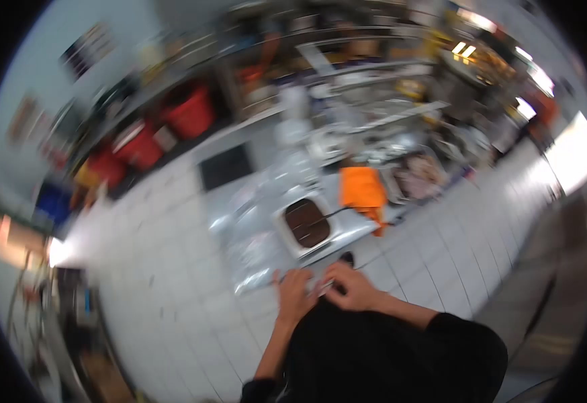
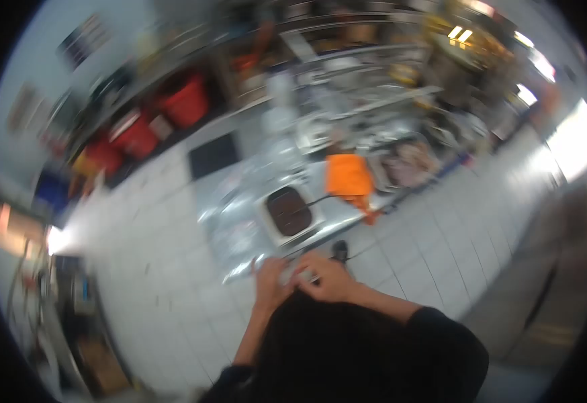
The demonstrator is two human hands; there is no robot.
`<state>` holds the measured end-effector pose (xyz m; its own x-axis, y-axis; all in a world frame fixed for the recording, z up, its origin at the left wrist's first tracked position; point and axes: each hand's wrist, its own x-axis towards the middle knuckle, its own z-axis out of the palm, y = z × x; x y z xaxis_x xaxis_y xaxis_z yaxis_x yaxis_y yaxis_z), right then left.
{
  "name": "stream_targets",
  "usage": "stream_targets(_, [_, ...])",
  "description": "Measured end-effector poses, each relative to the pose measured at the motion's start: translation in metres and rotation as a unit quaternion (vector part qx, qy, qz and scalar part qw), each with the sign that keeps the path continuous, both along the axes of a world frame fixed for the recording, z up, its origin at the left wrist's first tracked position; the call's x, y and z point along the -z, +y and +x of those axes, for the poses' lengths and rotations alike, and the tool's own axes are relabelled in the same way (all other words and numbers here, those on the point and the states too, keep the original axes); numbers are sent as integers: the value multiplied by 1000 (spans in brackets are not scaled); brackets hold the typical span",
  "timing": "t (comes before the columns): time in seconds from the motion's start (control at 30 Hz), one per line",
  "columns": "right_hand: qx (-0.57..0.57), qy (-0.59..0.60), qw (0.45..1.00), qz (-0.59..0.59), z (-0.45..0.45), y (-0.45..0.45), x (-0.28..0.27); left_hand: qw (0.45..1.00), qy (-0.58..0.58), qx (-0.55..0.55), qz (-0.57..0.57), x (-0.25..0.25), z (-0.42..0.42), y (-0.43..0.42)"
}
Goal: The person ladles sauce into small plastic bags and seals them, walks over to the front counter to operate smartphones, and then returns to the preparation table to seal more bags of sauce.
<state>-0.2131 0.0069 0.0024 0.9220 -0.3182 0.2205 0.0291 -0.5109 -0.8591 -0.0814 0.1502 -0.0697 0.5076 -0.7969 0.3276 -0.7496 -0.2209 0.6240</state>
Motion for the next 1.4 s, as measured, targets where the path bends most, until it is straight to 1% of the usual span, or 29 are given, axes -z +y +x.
stream_targets(0.03, [-40,-34,996,-68,-7,-6,13,1000,-7,13,-7,0,-1,-4])
stream_targets(0.07, [-36,73,997,-9,-15,1,4,1000,-6,27,6,0,-3,-5])
stream_targets(0.1, [-73,166,981,63,-16,-2,-14,998,-3,68,5,9,-1,-7])
stream_targets(0.13, [-110,142,983,30,-19,-2,7,995,1,100,8,17,-2,-12])
stream_targets(0.2, [-97,124,988,-6,-21,0,30,985,20,171,-2,18,-6,-23])
stream_targets(0.3, [-98,220,970,-19,-23,-2,31,968,91,233,32,7,-11,-37])
stream_targets(0.33, [-92,214,972,-39,-26,-3,30,958,99,261,66,1,-10,-42])
stream_targets(0.43, [-101,242,964,-34,-35,-8,13,937,106,323,76,5,-8,-50])
stream_targets(0.53, [-107,252,961,-42,-44,-11,10,927,110,347,90,-1,-19,-54])
stream_targets(0.63, [-107,254,960,-40,-50,-12,12,927,102,353,75,26,-22,-49])
stream_targets(0.67, [-100,251,962,-47,-50,-10,19,926,126,348,78,20,-25,-48])
stream_targets(0.7, [-104,248,961,-64,-51,-11,18,928,105,347,80,21,-27,-48])
stream_targets(0.73, [-95,250,962,-48,-52,-10,13,933,87,337,90,26,-27,-45])
stream_targets(0.77, [-98,222,969,-36,-53,-10,15,941,77,324,67,38,-26,-42])
stream_targets(0.8, [-99,241,964,-50,-51,-13,6,947,67,310,44,26,-28,-45])
stream_targets(0.83, [-89,193,976,-49,-49,-11,24,950,60,305,21,15,-26,-37])
stream_targets(0.87, [-92,166,981,-42,-43,-13,33,952,90,292,2,16,-20,-32])
stream_targets(0.9, [-69,89,994,15,-40,-17,41,962,99,256,12,16,-14,-31])
stream_targets(0.93, [14,-58,995,78,-35,-19,63,979,99,176,14,16,-12,-29])
stream_targets(0.97, [72,-51,978,190,-38,-30,70,983,138,121,31,14,-3,-24])
stream_targets(1.0, [162,-27,955,248,-39,-42,89,981,177,71,42,12,6,-20])
stream_targets(1.03, [250,-33,922,295,-34,-60,113,975,214,28,44,12,12,-13])
stream_targets(1.07, [325,-72,911,243,-21,-80,123,976,216,-4,15,11,20,-1])
stream_targets(1.13, [348,41,832,431,-19,-110,116,974,215,-52,-45,4,23,17])
stream_targets(1.17, [306,46,809,500,-6,-125,116,968,237,-66,-53,8,28,23])
stream_targets(1.23, [221,57,740,633,18,-148,116,953,282,-89,-64,15,34,38])
stream_targets(1.27, [180,52,735,652,32,-161,119,936,337,-84,-58,10,35,41])
stream_targets(1.33, [98,41,719,686,61,-179,125,922,374,-75,-68,12,37,42])
stream_targets(1.4, [87,52,800,592,86,-180,120,918,383,-72,-76,10,38,43])
